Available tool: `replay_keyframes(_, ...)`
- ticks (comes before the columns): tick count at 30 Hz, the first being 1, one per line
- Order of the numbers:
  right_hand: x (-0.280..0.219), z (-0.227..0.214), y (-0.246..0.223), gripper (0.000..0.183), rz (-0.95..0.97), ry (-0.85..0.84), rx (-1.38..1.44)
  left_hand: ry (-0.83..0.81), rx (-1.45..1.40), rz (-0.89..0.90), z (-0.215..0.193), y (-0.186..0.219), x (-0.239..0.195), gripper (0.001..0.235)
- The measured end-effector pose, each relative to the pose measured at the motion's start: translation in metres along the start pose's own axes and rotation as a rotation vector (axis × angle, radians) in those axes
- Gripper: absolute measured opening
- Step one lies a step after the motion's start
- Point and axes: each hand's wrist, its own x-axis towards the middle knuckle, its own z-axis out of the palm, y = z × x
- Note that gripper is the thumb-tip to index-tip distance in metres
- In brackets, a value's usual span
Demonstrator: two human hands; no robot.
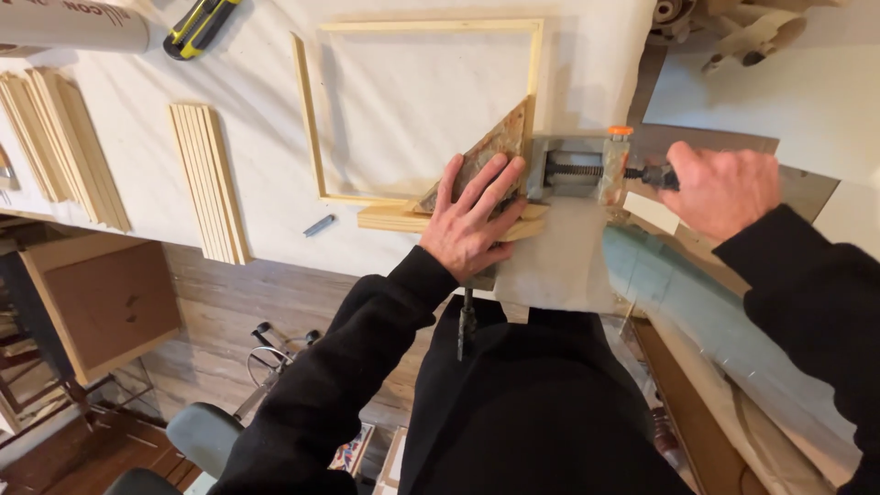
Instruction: Assembling and gluing wooden frame pieces together using a corner clamp and hammer.
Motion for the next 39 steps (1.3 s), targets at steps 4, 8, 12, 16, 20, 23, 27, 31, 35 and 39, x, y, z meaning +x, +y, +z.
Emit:
replay_keyframes(4,0.012,0.001,0.013,0.034,0.031,-0.212,0.076,-0.014,-0.017,-0.011,-0.003,0.001,-0.001,0.069)
replay_keyframes(8,0.012,0.000,0.008,0.039,0.115,-0.172,0.018,-0.033,-0.050,0.014,-0.005,-0.003,0.005,0.071)
replay_keyframes(12,0.018,0.007,0.003,0.035,0.152,-0.387,0.073,-0.003,-0.041,0.027,-0.008,-0.002,-0.008,0.069)
replay_keyframes(16,-0.031,-0.073,-0.050,0.063,-0.053,0.578,-0.498,0.074,-0.012,0.121,-0.005,-0.007,-0.003,0.056)
replay_keyframes(20,-0.108,-0.041,-0.160,0.036,0.332,0.683,0.646,-0.059,-0.112,0.182,-0.022,-0.031,-0.006,0.055)
replay_keyframes(23,-0.139,0.062,-0.241,0.030,0.509,0.553,1.641,-0.060,0.037,0.409,-0.019,-0.061,0.019,0.055)
replay_keyframes(27,-0.143,0.143,-0.340,0.061,0.573,-0.032,1.853,-0.078,-0.065,0.555,-0.023,-0.071,0.021,0.052)
replay_keyframes(31,-0.153,0.219,-0.383,0.058,0.599,0.213,2.397,-0.091,-0.030,0.566,-0.021,-0.073,0.026,0.051)
replay_keyframes(35,-0.138,0.195,-0.399,0.048,0.814,0.324,2.107,-0.100,-0.029,0.583,-0.018,-0.074,0.024,0.051)
replay_keyframes(39,-0.115,0.152,-0.408,0.029,1.003,0.572,1.276,-0.106,-0.044,0.581,-0.021,-0.074,0.026,0.050)
